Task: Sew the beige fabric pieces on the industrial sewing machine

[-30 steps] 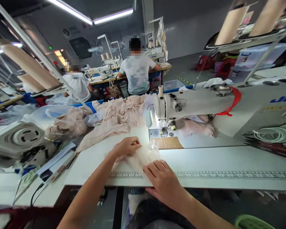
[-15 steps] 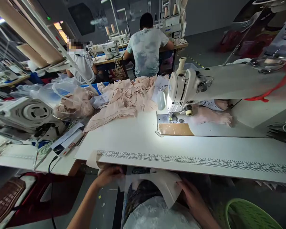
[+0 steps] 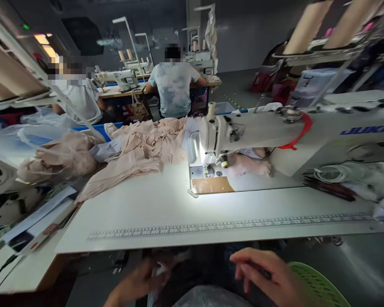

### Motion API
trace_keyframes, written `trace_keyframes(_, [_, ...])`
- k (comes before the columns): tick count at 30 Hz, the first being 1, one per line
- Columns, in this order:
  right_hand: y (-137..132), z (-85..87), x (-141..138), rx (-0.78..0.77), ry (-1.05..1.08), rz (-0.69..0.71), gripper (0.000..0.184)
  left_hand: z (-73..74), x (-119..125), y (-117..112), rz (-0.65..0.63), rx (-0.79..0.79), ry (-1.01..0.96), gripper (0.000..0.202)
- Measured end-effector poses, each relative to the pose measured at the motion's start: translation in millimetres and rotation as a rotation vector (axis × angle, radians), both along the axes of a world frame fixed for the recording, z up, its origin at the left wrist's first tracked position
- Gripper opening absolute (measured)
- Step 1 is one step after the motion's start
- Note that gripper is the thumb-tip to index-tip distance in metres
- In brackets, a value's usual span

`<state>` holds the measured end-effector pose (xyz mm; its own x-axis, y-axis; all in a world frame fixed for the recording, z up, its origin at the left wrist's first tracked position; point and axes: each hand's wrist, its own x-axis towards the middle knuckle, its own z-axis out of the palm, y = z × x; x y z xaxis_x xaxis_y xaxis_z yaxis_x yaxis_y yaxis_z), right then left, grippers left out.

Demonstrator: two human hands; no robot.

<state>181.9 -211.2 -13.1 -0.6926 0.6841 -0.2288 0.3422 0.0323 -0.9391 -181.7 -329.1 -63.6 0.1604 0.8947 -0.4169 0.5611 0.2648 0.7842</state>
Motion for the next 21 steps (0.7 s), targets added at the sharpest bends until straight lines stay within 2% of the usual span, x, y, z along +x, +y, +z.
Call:
trace_keyframes(2, [37.0, 28.5, 11.1, 0.286, -0.039, -0.142, 0.039, 46.1, 22.3, 15.9, -0.203, 0.009, -0.129, 0.039])
trace_keyframes(4, [87.5, 41.9, 16.6, 0.59, -0.159, -0.324, 0.031, 87.8, 50.5, 41.7, -0.357, 0.091, -0.173, 0.031])
trace_keyframes(6, [141.0, 44.1, 15.5, 0.84, -0.297, -0.423, 0.026, 113.7, 81.5, 77.0, -0.448, 0.285, -0.211, 0.027])
trace_keyframes(7, [164.8, 42.8, 12.7, 0.925, -0.405, -0.435, 0.024, 118.7, 96.9, 97.8, -0.46, 0.382, -0.225, 0.027])
trace_keyframes(8, [185.0, 40.9, 9.1, 0.98, -0.509, -0.444, 0.024, 118.6, 111.6, 120.2, -0.445, 0.482, -0.228, 0.028])
trace_keyframes(10, [212.3, 36.6, 1.3, 1.025, -0.597, -0.461, 0.022, 107.0, 137.7, 167.6, -0.367, 0.684, -0.144, 0.027])
trace_keyframes(13, [225.2, 30.2, -4.8, 1.06, -0.636, -0.445, 0.019, 80.7, 167.6, 235.9, -0.214, 0.908, 0.003, 0.028])
trace_keyframes(15, [224.4, 25.7, -3.9, 1.087, -0.651, -0.418, 0.02, 68.8, 182.2, 272.3, -0.083, 0.951, 0.132, 0.025])
trace_keyframes(17, [223.0, 22.0, -0.6, 1.109, -0.657, -0.401, 0.021, 63.5, 193.4, 298.2, 0.067, 0.929, 0.256, 0.027])
trace_keyframes(19, [222.9, 20.6, 3.6, 1.122, -0.656, -0.398, 0.022, 62.3, 202.2, 314.5, 0.195, 0.894, 0.332, 0.027])
trace_keyframes(21, [223.6, 21.5, 7.7, 1.13, -0.646, -0.398, 0.023, 62.6, 209.6, 323.6, 0.266, 0.875, 0.364, 0.018])
